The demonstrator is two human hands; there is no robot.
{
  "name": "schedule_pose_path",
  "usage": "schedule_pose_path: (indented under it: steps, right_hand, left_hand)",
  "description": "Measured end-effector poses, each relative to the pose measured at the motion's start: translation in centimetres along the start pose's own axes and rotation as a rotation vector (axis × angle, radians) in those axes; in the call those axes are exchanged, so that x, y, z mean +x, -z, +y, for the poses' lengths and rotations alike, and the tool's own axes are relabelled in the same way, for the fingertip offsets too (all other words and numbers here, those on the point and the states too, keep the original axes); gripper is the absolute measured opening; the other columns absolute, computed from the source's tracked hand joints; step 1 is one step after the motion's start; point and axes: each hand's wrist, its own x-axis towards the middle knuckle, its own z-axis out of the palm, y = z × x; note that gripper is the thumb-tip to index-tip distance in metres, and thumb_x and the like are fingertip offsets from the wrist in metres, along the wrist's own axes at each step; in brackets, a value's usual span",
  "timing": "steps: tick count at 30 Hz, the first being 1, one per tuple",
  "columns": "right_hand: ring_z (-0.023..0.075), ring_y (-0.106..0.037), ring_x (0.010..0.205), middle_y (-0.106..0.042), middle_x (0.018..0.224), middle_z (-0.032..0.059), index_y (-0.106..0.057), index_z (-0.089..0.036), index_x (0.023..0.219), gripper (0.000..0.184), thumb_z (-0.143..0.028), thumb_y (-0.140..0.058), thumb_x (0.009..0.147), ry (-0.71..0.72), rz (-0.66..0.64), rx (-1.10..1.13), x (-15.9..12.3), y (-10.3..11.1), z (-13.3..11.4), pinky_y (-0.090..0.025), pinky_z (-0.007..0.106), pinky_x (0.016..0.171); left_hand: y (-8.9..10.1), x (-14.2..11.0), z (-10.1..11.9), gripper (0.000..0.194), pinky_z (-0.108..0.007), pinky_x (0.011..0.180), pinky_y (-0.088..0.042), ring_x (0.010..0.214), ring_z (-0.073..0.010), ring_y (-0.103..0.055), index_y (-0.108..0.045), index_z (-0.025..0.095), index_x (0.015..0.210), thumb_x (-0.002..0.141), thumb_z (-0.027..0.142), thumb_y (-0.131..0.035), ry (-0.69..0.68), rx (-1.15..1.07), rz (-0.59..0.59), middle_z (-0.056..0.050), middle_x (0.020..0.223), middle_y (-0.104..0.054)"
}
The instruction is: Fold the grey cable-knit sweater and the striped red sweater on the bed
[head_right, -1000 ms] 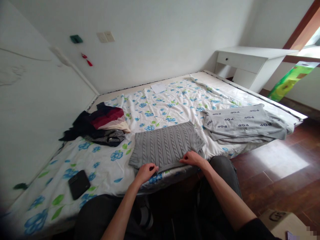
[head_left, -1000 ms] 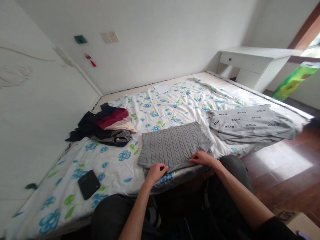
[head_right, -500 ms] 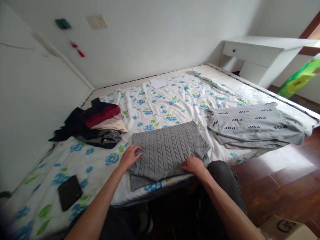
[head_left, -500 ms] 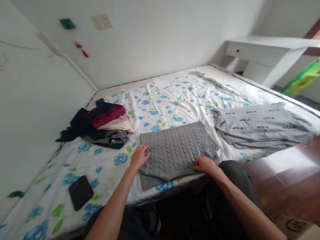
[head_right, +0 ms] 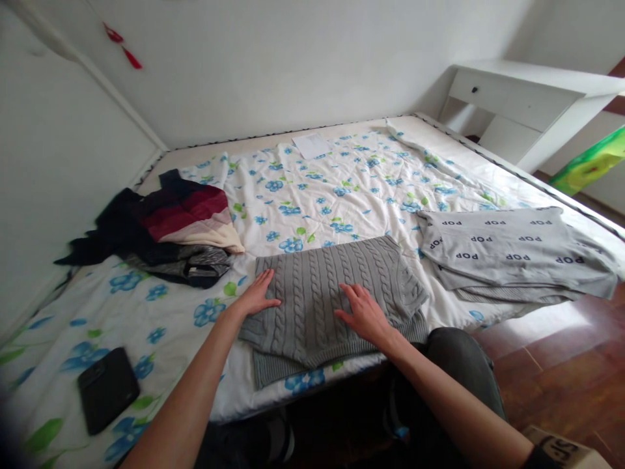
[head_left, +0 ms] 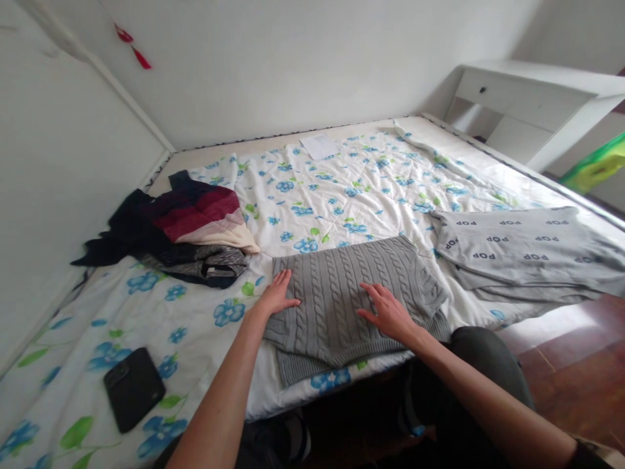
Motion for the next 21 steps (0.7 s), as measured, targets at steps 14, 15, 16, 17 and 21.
schedule_pose_path:
  steps: [14, 15, 16, 17, 21]
  right_hand:
    - [0.0386, -0.025, 0.176, -0.034, 0.19, 0.0108, -0.046, -0.029, 0.18, 0.08, -0.072, -0.056, 0.113, 0.19, -0.114, -0.125, 19.6, -9.2, -9.6, -0.018, 0.062, 0.142]
    - [0.0375, -0.026, 0.176, -0.033, 0.19, 0.0102, -0.046, -0.03, 0.18, 0.08, -0.074, -0.054, 0.113, 0.21, -0.114, -0.133, 19.5, -9.2, -8.8, -0.018, 0.06, 0.142]
    - [0.0367, -0.027, 0.176, -0.033, 0.19, 0.0096, -0.046, -0.031, 0.18, 0.081, -0.076, -0.052, 0.113, 0.228, -0.118, -0.142, 19.3, -8.9, -8.0, -0.019, 0.059, 0.142]
    - [0.0362, -0.028, 0.175, -0.034, 0.19, 0.0091, -0.046, -0.032, 0.18, 0.081, -0.077, -0.05, 0.113, 0.241, -0.129, -0.15, 19.1, -8.5, -7.0, -0.018, 0.058, 0.143]
    - [0.0361, -0.024, 0.177, -0.029, 0.192, 0.0076, -0.041, -0.033, 0.183, 0.084, -0.081, -0.043, 0.114, 0.205, -0.191, -0.186, 18.2, -4.7, -1.3, -0.016, 0.059, 0.143]
  left_hand:
    - [-1.4, -0.4, -0.2, 0.126, -0.061, 0.141, -0.027, 0.179, -0.0427, -0.016, -0.026, 0.014, 0.181, 0.081, 0.061, -0.085, 0.046, -0.059, -0.028, -0.027, 0.192, -0.016]
    - [-1.4, -0.4, -0.4, 0.126, -0.062, 0.141, -0.028, 0.179, -0.0432, -0.017, -0.027, 0.015, 0.181, 0.081, 0.065, -0.085, 0.035, -0.065, -0.019, -0.027, 0.192, -0.017]
    - [-1.5, -0.3, -0.6, 0.127, -0.062, 0.141, -0.028, 0.179, -0.0436, -0.018, -0.027, 0.016, 0.181, 0.08, 0.067, -0.084, 0.025, -0.071, -0.009, -0.026, 0.192, -0.018]
    - [-1.5, -0.2, -0.7, 0.127, -0.062, 0.141, -0.029, 0.179, -0.0437, -0.018, -0.028, 0.016, 0.181, 0.08, 0.069, -0.085, 0.02, -0.074, -0.003, -0.026, 0.192, -0.018]
    - [-1.3, -0.1, -0.7, 0.128, -0.06, 0.141, -0.03, 0.178, -0.0438, -0.02, -0.029, 0.014, 0.181, 0.079, 0.067, -0.085, 0.032, -0.071, -0.006, -0.026, 0.191, -0.018]
